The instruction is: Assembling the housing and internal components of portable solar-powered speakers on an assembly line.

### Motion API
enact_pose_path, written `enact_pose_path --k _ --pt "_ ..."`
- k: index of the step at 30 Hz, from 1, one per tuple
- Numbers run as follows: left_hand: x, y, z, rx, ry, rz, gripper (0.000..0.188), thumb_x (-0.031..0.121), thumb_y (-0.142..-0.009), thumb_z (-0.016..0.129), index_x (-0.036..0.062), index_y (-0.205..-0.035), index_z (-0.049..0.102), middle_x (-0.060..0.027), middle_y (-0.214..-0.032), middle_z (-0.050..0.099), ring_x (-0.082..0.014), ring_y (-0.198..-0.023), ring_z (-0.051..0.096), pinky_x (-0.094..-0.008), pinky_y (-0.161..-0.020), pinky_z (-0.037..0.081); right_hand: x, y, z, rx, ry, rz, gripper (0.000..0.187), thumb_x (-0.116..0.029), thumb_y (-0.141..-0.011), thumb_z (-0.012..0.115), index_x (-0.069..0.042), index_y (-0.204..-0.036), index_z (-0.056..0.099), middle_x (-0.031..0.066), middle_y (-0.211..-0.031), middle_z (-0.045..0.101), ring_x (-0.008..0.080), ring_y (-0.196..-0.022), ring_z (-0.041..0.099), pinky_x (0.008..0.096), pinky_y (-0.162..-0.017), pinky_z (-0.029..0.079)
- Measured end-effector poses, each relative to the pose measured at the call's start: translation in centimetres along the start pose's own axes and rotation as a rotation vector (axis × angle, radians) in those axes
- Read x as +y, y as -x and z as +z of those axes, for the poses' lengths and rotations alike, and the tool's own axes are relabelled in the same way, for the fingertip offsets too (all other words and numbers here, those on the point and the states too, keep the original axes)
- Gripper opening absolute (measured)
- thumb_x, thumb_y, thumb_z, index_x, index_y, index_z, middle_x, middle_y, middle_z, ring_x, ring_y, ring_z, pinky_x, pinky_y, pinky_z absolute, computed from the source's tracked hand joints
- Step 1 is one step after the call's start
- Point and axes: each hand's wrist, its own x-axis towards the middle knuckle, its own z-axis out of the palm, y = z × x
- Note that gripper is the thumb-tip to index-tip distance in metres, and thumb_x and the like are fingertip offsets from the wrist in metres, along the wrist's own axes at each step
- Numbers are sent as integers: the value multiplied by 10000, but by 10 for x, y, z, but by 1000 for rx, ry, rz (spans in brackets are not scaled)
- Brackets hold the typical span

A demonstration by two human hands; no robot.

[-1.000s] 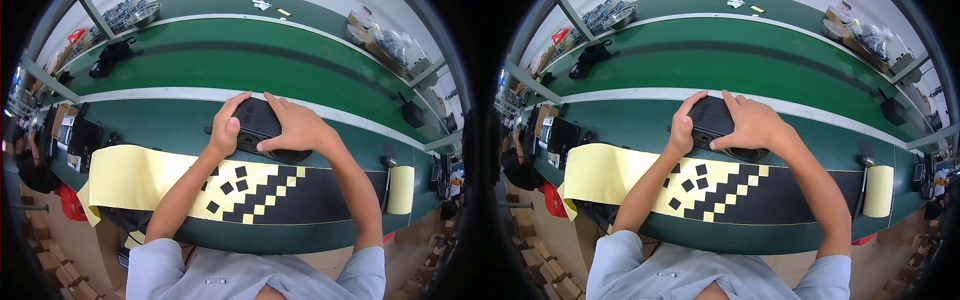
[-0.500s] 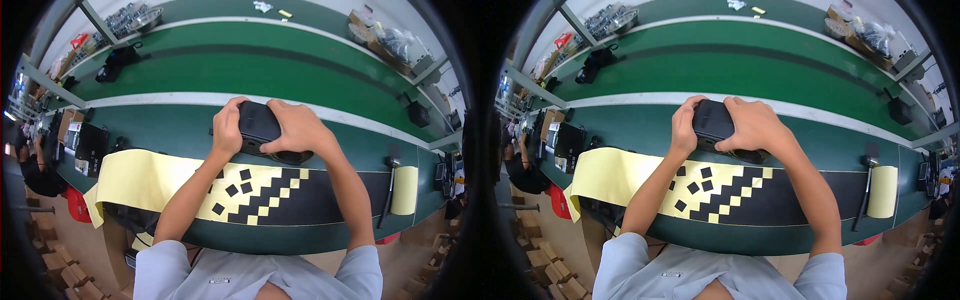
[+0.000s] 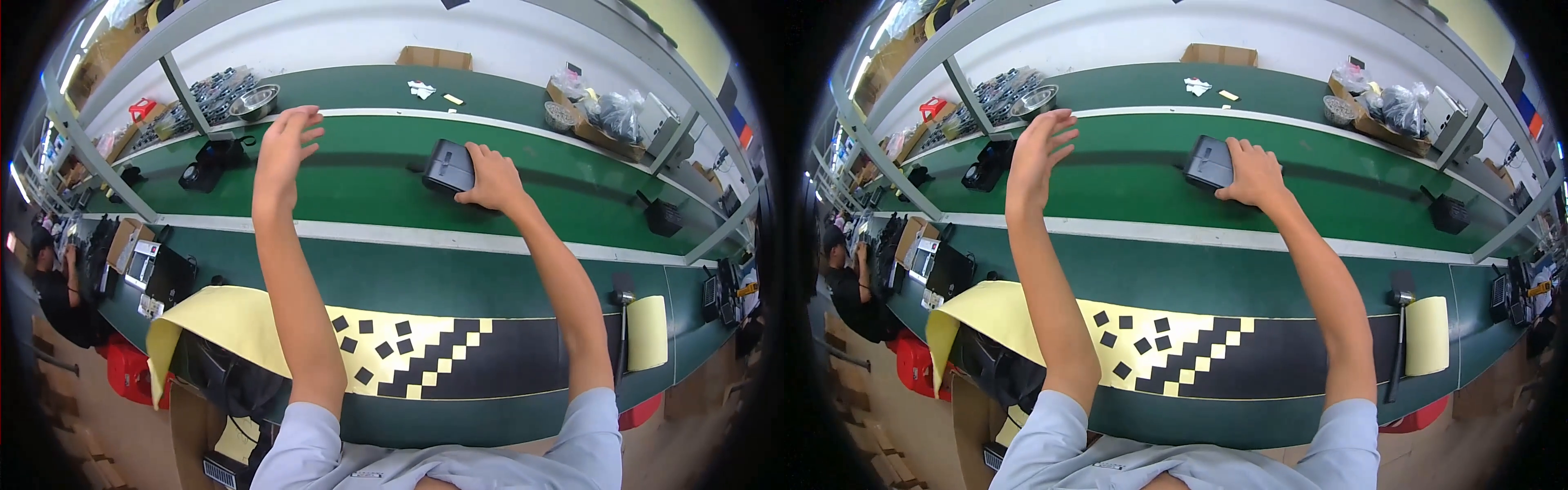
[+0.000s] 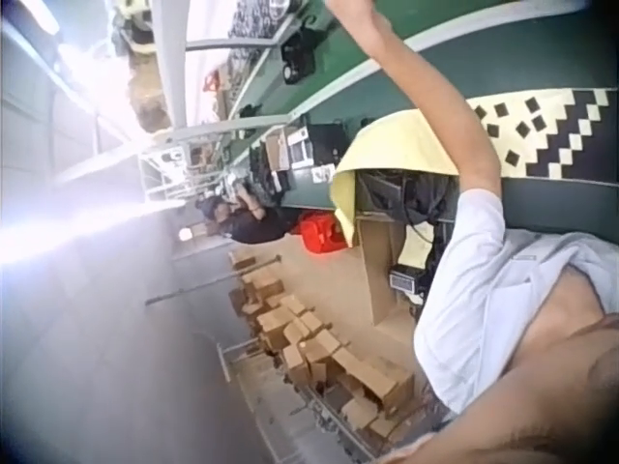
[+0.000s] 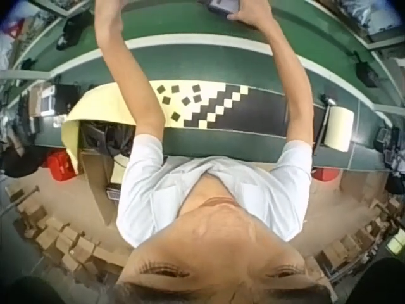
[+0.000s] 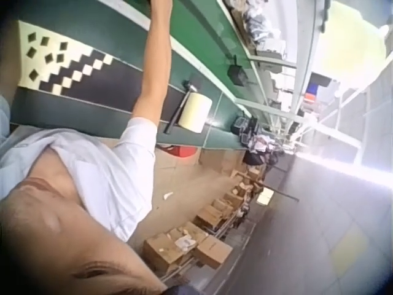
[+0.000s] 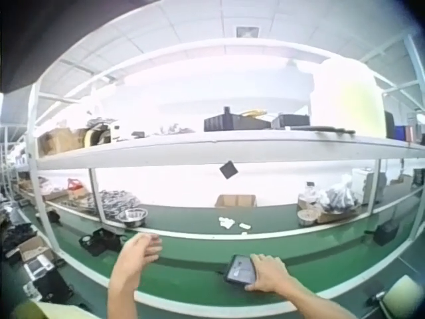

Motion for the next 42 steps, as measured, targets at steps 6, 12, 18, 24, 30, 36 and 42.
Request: enact_pose_path --k 6,12,18,24,30,36,42 --pt "-67 0 -33 30 198 -91 396 327 -1062 495 8 -1239 649 -114 -1234 688 -232 -1104 673 -370 -928 519 54 -26 72 376 313 -107 970 -303 -591 921 -94 -1428 476 125 -1329 570 330 -1247 546 500 -1067 414" --pt "-65 7 -93 138 96 -11 384 317 -1058 502 8 -1220 664 -125 -1174 717 -218 -1063 686 -358 -924 523 45 -11 88 412 219 -159 948 -394 -700 872 -69 -1485 452 156 -1441 506 351 -1370 442 513 -1151 301" --pt "-38 19 -86 118 221 48 412 311 -1069 484 -27 -1239 648 -155 -1194 709 -247 -1082 689 -377 -950 529 64 2 90 445 146 -170 714 -322 -834 761 -39 -1431 490 211 -1427 492 375 -1396 411 555 -1179 275" --pt "-10 48 -91 4 115 120 442 313 -1083 440 -39 -1283 616 -178 -1234 697 -259 -1124 676 -405 -995 516 -15 65 67 422 -88 -329 533 -179 -800 752 -11 -1271 567 250 -1387 493 479 -1412 387 575 -1141 339" --pt "16 64 -67 -128 198 382 396 268 -1074 480 -63 -1211 649 -166 -1093 734 -240 -1010 711 -374 -942 546 -89 156 68 185 -434 -743 233 -143 -839 728 -51 -1046 676 164 -1188 611 361 -1248 565 492 -985 475" --pt "52 95 -48 -284 355 547 353 243 -1086 374 124 -755 405 0 -621 362 -156 -589 391 -339 -641 346 -88 160 102 7 -625 -692 195 -126 -846 724 -41 -1017 683 122 -1084 614 324 -1108 601 451 -931 486" --pt "57 103 -48 -520 405 642 383 260 -1041 444 178 -671 385 12 -590 391 -106 -541 384 -270 -527 323 -82 159 103 48 -553 -700 175 -89 -845 717 -39 -1011 694 103 -1053 611 311 -1073 600 427 -895 483"
